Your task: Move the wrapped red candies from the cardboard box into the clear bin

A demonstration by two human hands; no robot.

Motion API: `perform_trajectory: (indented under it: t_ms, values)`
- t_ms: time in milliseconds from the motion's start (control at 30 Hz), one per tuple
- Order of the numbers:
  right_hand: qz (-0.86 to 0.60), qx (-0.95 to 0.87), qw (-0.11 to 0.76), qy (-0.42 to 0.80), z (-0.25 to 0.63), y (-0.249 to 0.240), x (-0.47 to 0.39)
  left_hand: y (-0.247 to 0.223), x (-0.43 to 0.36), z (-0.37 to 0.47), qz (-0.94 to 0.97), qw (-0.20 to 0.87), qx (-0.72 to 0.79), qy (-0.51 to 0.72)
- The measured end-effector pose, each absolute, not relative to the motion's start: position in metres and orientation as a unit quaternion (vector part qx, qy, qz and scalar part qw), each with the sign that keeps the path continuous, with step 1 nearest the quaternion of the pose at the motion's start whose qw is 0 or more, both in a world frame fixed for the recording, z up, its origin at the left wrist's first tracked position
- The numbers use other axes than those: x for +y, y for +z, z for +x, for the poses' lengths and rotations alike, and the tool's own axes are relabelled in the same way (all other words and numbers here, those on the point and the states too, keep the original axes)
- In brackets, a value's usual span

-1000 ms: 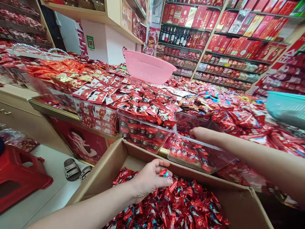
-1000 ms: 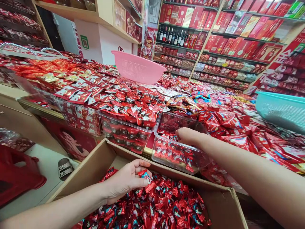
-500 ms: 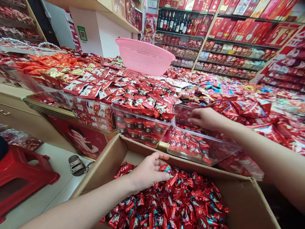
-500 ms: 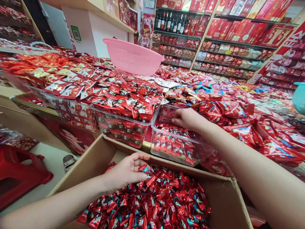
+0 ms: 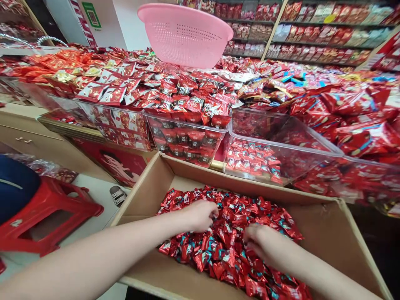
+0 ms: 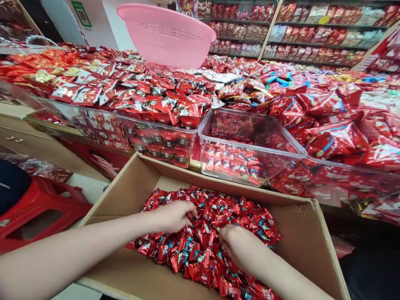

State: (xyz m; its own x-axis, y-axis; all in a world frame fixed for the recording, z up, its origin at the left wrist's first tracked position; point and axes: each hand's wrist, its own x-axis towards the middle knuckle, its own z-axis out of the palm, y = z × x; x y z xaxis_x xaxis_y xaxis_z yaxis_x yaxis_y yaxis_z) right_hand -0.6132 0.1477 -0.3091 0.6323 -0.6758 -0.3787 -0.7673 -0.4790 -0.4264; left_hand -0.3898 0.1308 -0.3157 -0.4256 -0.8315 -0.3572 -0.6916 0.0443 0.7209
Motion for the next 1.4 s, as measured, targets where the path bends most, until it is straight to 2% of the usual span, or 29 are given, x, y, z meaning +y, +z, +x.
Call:
perform_trajectory:
  t_ms: [133, 400, 633, 733, 833, 900, 967, 1067, 1133, 1200, 1400]
  values:
    - [-0.846, 0.456, 0.273, 0.038, -0.628, -0.317, 0.132, -0.324, 0.104, -0.371, 0.570, 0.068, -0.750, -0.329]
    - [-0.858, 0.443, 0.260, 0.029, -0.619, -0.329, 0.136, -0.346, 0.081, -0.406, 0.549, 0.021, -0.805, -0.225]
    - [-0.836, 0.465, 0.292, -0.008, -0.622, -0.322, 0.137, -0.326, 0.085, -0.414, 0.502, 0.019, -0.847, -0.175]
    - [-0.803, 0.477, 0.346, -0.096, -0.619, -0.317, 0.136, -0.304, 0.097, -0.405, 0.427, 0.056, -0.878, -0.206]
    - [-0.711, 0.458, 0.492, -0.209, -0.609, -0.305, 0.138, -0.282, 0.113, -0.403, 0.371, 0.110, -0.887, -0.252]
    - [-0.630, 0.430, 0.588, -0.268, -0.601, -0.294, 0.139, -0.271, 0.121, -0.407, 0.367, 0.190, -0.853, -0.320]
    - [-0.576, 0.420, 0.630, -0.309, -0.595, -0.283, 0.140, -0.265, 0.128, -0.412, 0.375, 0.287, -0.767, -0.434]
    - [-0.568, 0.439, 0.605, -0.344, -0.591, -0.272, 0.141, -0.260, 0.134, -0.417, 0.363, 0.374, -0.571, -0.635]
    - [-0.595, 0.450, 0.558, -0.364, -0.591, -0.269, 0.143, -0.258, 0.136, -0.418, 0.355, 0.404, -0.463, -0.705]
    - [-0.624, 0.461, 0.513, -0.367, -0.593, -0.269, 0.145, -0.256, 0.136, -0.418, 0.368, 0.423, -0.420, -0.714]
    - [-0.720, 0.454, 0.396, -0.344, -0.593, -0.270, 0.146, -0.256, 0.132, -0.414, 0.396, 0.425, -0.422, -0.696]
